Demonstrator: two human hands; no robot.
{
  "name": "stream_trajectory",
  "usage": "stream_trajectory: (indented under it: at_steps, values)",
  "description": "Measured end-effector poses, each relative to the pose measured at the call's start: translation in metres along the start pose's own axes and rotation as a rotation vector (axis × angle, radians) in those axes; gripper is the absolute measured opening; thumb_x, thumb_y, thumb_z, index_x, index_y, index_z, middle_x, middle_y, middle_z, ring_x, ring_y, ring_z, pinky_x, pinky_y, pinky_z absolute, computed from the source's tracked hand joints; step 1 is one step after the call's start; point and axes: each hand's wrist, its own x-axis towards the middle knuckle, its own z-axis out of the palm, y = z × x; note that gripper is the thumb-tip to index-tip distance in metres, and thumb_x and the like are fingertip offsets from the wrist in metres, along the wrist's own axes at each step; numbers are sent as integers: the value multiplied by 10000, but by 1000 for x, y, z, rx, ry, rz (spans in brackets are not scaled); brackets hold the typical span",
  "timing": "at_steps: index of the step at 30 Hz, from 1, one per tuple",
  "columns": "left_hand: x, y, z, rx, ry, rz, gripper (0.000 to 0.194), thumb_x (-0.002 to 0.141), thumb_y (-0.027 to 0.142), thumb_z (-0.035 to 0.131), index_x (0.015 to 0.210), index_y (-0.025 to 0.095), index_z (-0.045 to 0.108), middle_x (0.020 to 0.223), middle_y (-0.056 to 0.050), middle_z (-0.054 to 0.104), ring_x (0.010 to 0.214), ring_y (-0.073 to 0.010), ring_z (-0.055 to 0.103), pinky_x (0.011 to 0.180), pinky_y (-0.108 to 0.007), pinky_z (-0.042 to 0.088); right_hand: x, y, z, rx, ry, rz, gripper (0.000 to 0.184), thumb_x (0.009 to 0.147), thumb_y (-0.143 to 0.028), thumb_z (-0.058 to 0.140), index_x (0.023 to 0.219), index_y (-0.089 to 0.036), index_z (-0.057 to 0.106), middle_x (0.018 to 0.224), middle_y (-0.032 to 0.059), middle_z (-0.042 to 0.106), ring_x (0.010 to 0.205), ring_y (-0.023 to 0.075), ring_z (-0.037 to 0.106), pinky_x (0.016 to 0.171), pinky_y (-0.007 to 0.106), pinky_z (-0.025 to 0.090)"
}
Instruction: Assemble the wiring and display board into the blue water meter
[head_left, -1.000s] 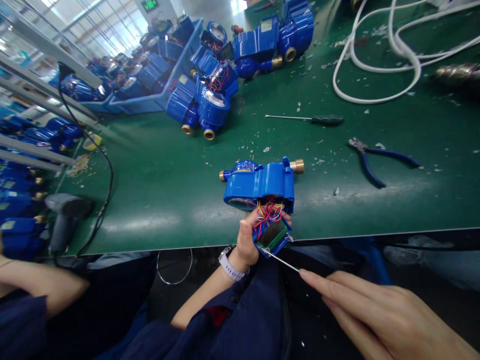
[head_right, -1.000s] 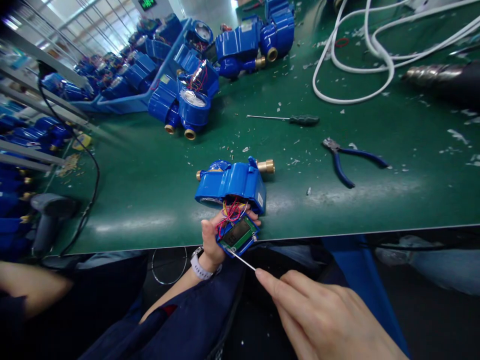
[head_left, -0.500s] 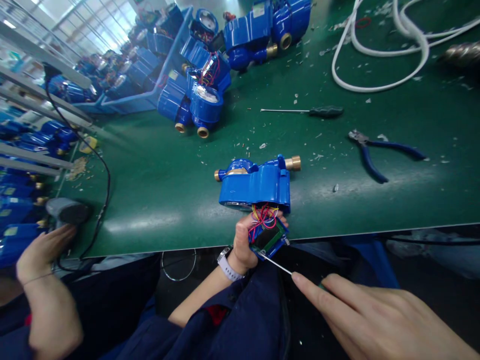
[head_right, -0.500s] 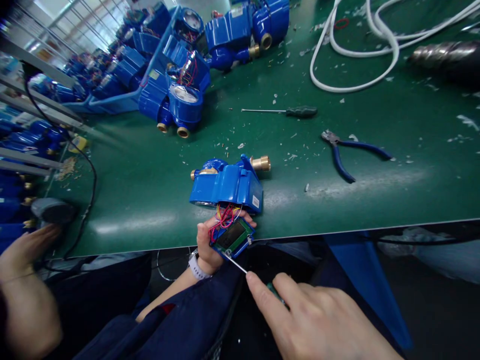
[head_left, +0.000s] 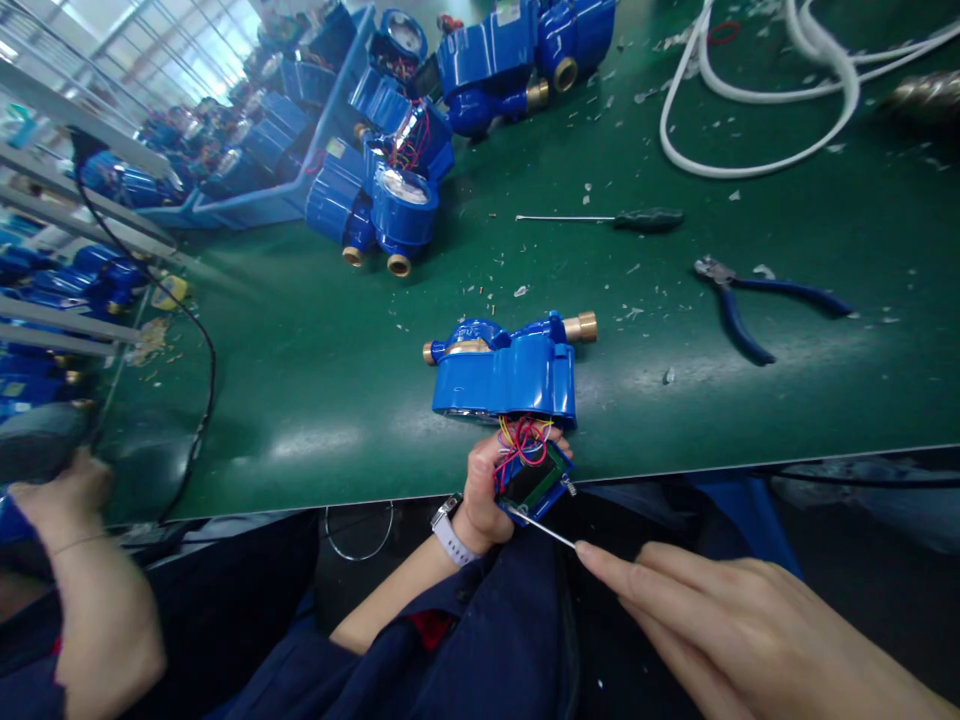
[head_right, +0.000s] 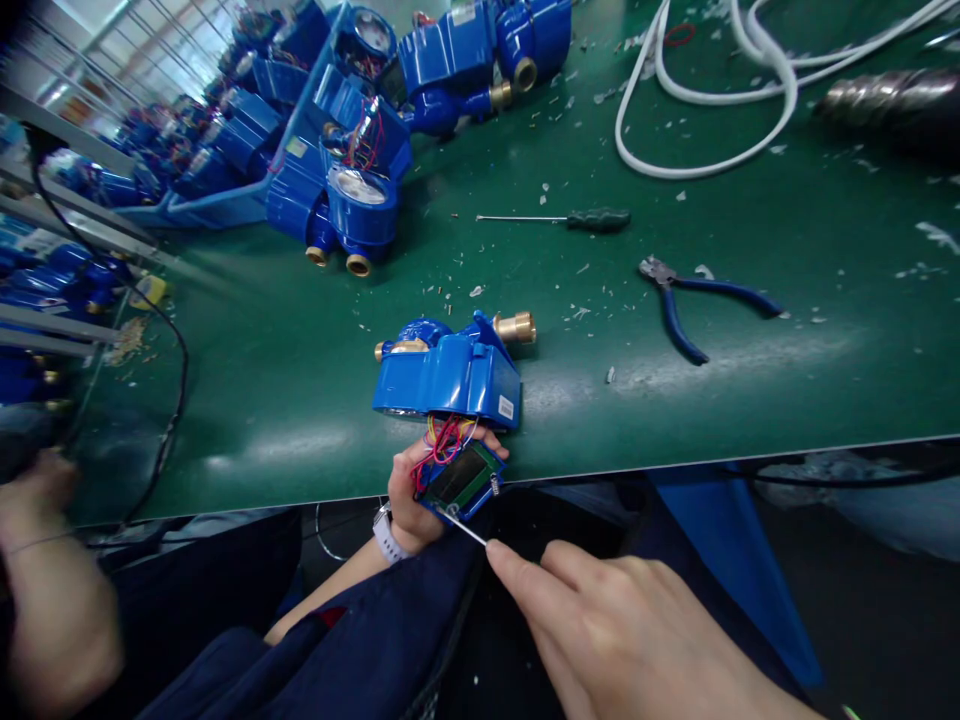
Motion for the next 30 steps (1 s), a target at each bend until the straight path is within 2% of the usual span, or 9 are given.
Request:
stream_trajectory:
  at_steps: [3, 8, 10, 14, 16, 19, 22, 26, 30]
  values:
    - [0, -1, 0, -3, 26, -29, 680, 771, 735, 528, 984, 116, 713, 888, -119, 714, 813, -273, 677, 756, -411, 565, 2, 0, -1, 169, 1, 71, 440, 849, -32, 340, 1086, -174, 682, 789, 45, 732, 556, 143, 671, 477, 189, 542]
    - [0, -2, 0, -2, 49, 4, 689, 768, 740, 522, 982, 116, 717, 895, -121, 719, 837, -280, 683, 822, -431, 554, 2, -1, -2, 340, 3, 185, 399, 897, -100, 395, 1110, -211, 712, 948, 34, 757, 799, 151, 728, 671, 178, 590]
    - [1, -1, 1, -10, 52, -11, 680, 763, 735, 536, 981, 118, 720, 893, -121, 719, 836, -279, 683, 819, -425, 554, 0, 0, 0, 394, -9, 271, 362, 906, -152, 440, 1116, -242, 722, 917, 9, 759, 773, 141, 728, 678, 177, 588]
    - [3, 3, 4, -71, 31, -31, 651, 776, 713, 552, 976, 118, 725, 882, -113, 719, 824, -258, 681, 786, -393, 567, -4, 3, 1, 529, -74, 415, 322, 922, -243, 469, 1107, -264, 732, 659, -33, 703, 538, 103, 671, 498, 127, 538]
    - [4, 4, 5, -90, 19, -12, 636, 782, 701, 560, 980, 120, 728, 878, -108, 721, 807, -248, 682, 769, -390, 578, -5, 4, -1, 501, -67, 389, 323, 927, -249, 467, 1120, -276, 725, 687, -32, 715, 538, 102, 672, 482, 124, 531]
    - [4, 4, 4, -77, 6, -10, 649, 789, 702, 554, 996, 113, 731, 888, -113, 726, 802, -248, 685, 772, -398, 584, -4, 5, -6, 362, -13, 267, 348, 929, -203, 444, 1147, -284, 703, 884, -18, 757, 682, 121, 719, 575, 150, 570]
    - [3, 3, 1, -76, -34, -4, 647, 811, 693, 532, 1022, 115, 731, 916, -113, 730, 833, -245, 690, 775, -373, 582, -1, 5, -12, 287, -14, 144, 400, 920, -116, 374, 1146, -227, 684, 934, 14, 758, 775, 138, 728, 628, 165, 582]
    - [2, 1, -3, 7, -30, 15, 671, 824, 713, 483, 1028, 122, 725, 927, -120, 727, 867, -265, 683, 822, -402, 561, 2, 8, -13, 185, -39, 66, 439, 895, -55, 329, 1146, -213, 653, 841, 22, 741, 615, 139, 698, 483, 182, 546]
    - [1, -3, -7, 100, -34, 38, 707, 833, 738, 420, 1034, 130, 718, 942, -125, 725, 888, -284, 676, 868, -444, 537, -7, 11, -3, -7, -15, -28, 522, 801, -33, 363, 1232, -234, 579, 788, -1, 708, 472, 143, 622, 381, 232, 479]
